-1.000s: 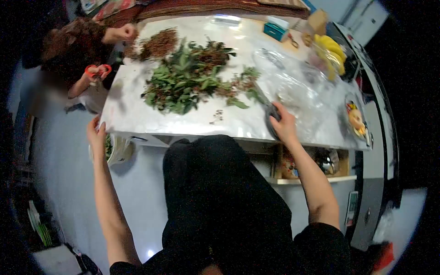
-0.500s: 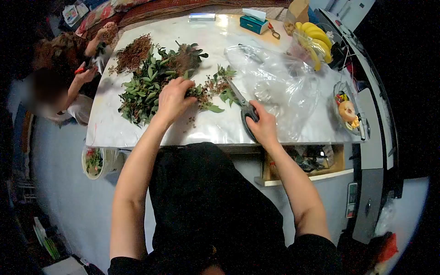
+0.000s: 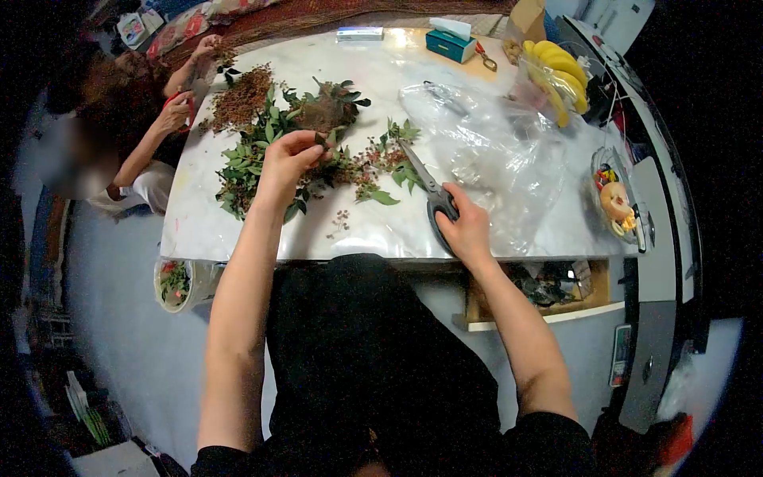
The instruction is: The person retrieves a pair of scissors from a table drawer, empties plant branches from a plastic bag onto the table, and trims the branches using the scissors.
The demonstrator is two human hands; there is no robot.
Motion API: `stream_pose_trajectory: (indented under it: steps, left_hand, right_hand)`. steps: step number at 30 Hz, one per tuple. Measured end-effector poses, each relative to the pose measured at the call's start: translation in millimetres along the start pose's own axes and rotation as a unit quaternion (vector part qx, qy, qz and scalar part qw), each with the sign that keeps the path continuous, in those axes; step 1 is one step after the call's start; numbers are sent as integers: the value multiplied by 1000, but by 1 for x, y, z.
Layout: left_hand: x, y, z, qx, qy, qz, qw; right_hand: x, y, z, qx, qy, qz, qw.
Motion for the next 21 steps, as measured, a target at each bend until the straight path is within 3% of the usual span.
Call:
stream_pose_trajectory:
  steps: [2, 3, 6, 8, 11, 13, 15, 16, 17, 18, 19, 20, 21]
  left_hand:
    - [16, -14, 11, -55, -87, 164, 981]
    - [16, -25, 18, -69, -97, 171, 978]
    - [-11, -81, 52, -118, -37, 161, 979]
    - [-26, -153, 82, -152, 75, 48, 984]
    - [-28, -276, 146, -270, 79, -142, 949]
    - [-14, -359, 193, -362, 62, -242, 898]
    - [29, -447, 235, -370, 48, -307, 876]
    - [62, -491, 256, -359, -15, -347, 866]
    - [88, -516, 273, -346, -77, -386, 851]
    - [95, -512, 276, -344, -74, -385, 854]
    - [95, -502, 276, -285, -150, -561, 763]
    - [97, -492, 271, -213, -216, -710, 635]
    - [96, -477, 256, -234, -209, -681, 661]
  right_hand:
    - [-2, 0, 0, 5, 12, 12, 1000]
    - [-4, 1, 0, 9, 30, 27, 999]
    - [-1, 1, 0, 6, 13, 21, 1000]
    - [-1, 1, 0, 7, 14, 21, 1000]
    - [-3, 1, 0, 7, 9, 27, 1000]
    - [-4, 3, -1, 14, 5, 23, 1000]
    - [-5, 3, -1, 13, 3, 25, 1000]
    - [-4, 3, 0, 12, 0, 25, 1000]
    - [-5, 3, 0, 8, 2, 26, 1000]
    - [-5, 2, 0, 5, -3, 28, 1000]
    - [-4, 2, 0, 2, -8, 31, 999]
    - [-5, 2, 0, -3, -6, 31, 999]
    - [-5, 2, 0, -5, -10, 30, 999]
Point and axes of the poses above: each hand's wrist, its own z-axis away from the middle knuckle, its own y-axis out of the palm, x = y × z, the point moved 9 cm from there along -z, towards the middle knuckle, and after that the axes turned 13 degrees about y, right-handed, at the moved point
